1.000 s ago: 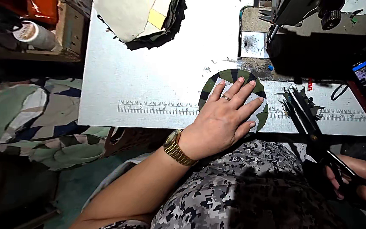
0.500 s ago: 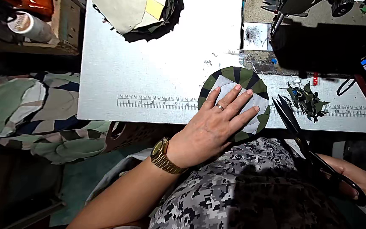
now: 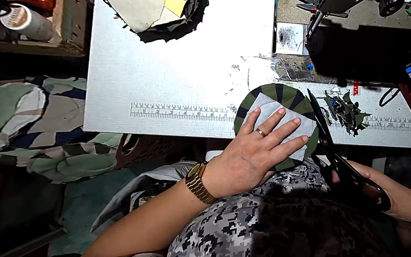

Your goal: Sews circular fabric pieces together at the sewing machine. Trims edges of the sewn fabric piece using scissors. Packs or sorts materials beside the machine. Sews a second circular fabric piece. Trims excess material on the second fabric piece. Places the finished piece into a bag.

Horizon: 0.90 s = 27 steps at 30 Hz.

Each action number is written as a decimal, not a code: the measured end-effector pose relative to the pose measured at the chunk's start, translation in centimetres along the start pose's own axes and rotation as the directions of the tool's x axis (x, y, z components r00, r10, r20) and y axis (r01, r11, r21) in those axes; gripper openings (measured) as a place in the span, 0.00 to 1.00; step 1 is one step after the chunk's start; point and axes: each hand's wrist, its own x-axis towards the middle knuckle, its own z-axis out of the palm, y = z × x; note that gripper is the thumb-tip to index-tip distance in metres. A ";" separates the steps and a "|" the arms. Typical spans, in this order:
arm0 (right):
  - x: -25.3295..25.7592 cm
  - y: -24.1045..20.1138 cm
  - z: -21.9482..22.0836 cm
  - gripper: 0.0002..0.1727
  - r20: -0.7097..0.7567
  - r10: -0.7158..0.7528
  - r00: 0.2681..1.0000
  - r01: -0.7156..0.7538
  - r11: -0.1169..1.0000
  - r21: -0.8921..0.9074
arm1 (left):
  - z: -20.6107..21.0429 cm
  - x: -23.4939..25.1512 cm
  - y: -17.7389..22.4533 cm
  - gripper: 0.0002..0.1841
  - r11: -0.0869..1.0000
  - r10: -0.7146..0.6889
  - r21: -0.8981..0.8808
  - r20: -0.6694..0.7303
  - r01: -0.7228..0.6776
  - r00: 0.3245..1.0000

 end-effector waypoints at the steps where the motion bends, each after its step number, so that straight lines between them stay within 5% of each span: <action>1: 0.0 0.1 0.1 0.31 -0.007 -0.003 1.000 0.003 1.000 0.005 | 0.0 0.0 0.1 0.28 1.000 0.000 0.003 0.006 0.000 1.000; 17: -0.3 0.5 1.5 0.18 -0.183 -0.007 0.983 0.026 0.994 0.104 | 0.0 -0.1 0.3 0.29 1.000 0.000 0.023 0.039 -0.001 0.999; 23: -2.3 -0.8 0.1 0.25 -0.134 -0.089 0.987 0.079 0.994 -0.073 | -1.5 -0.2 -0.7 0.28 0.988 -0.116 0.107 0.011 0.114 0.993; 27: -3.8 -3.5 -1.4 0.26 -0.359 -0.106 0.927 -0.037 0.928 -0.371 | -3.0 0.0 -1.6 0.32 0.917 -0.331 0.229 -0.016 0.326 0.943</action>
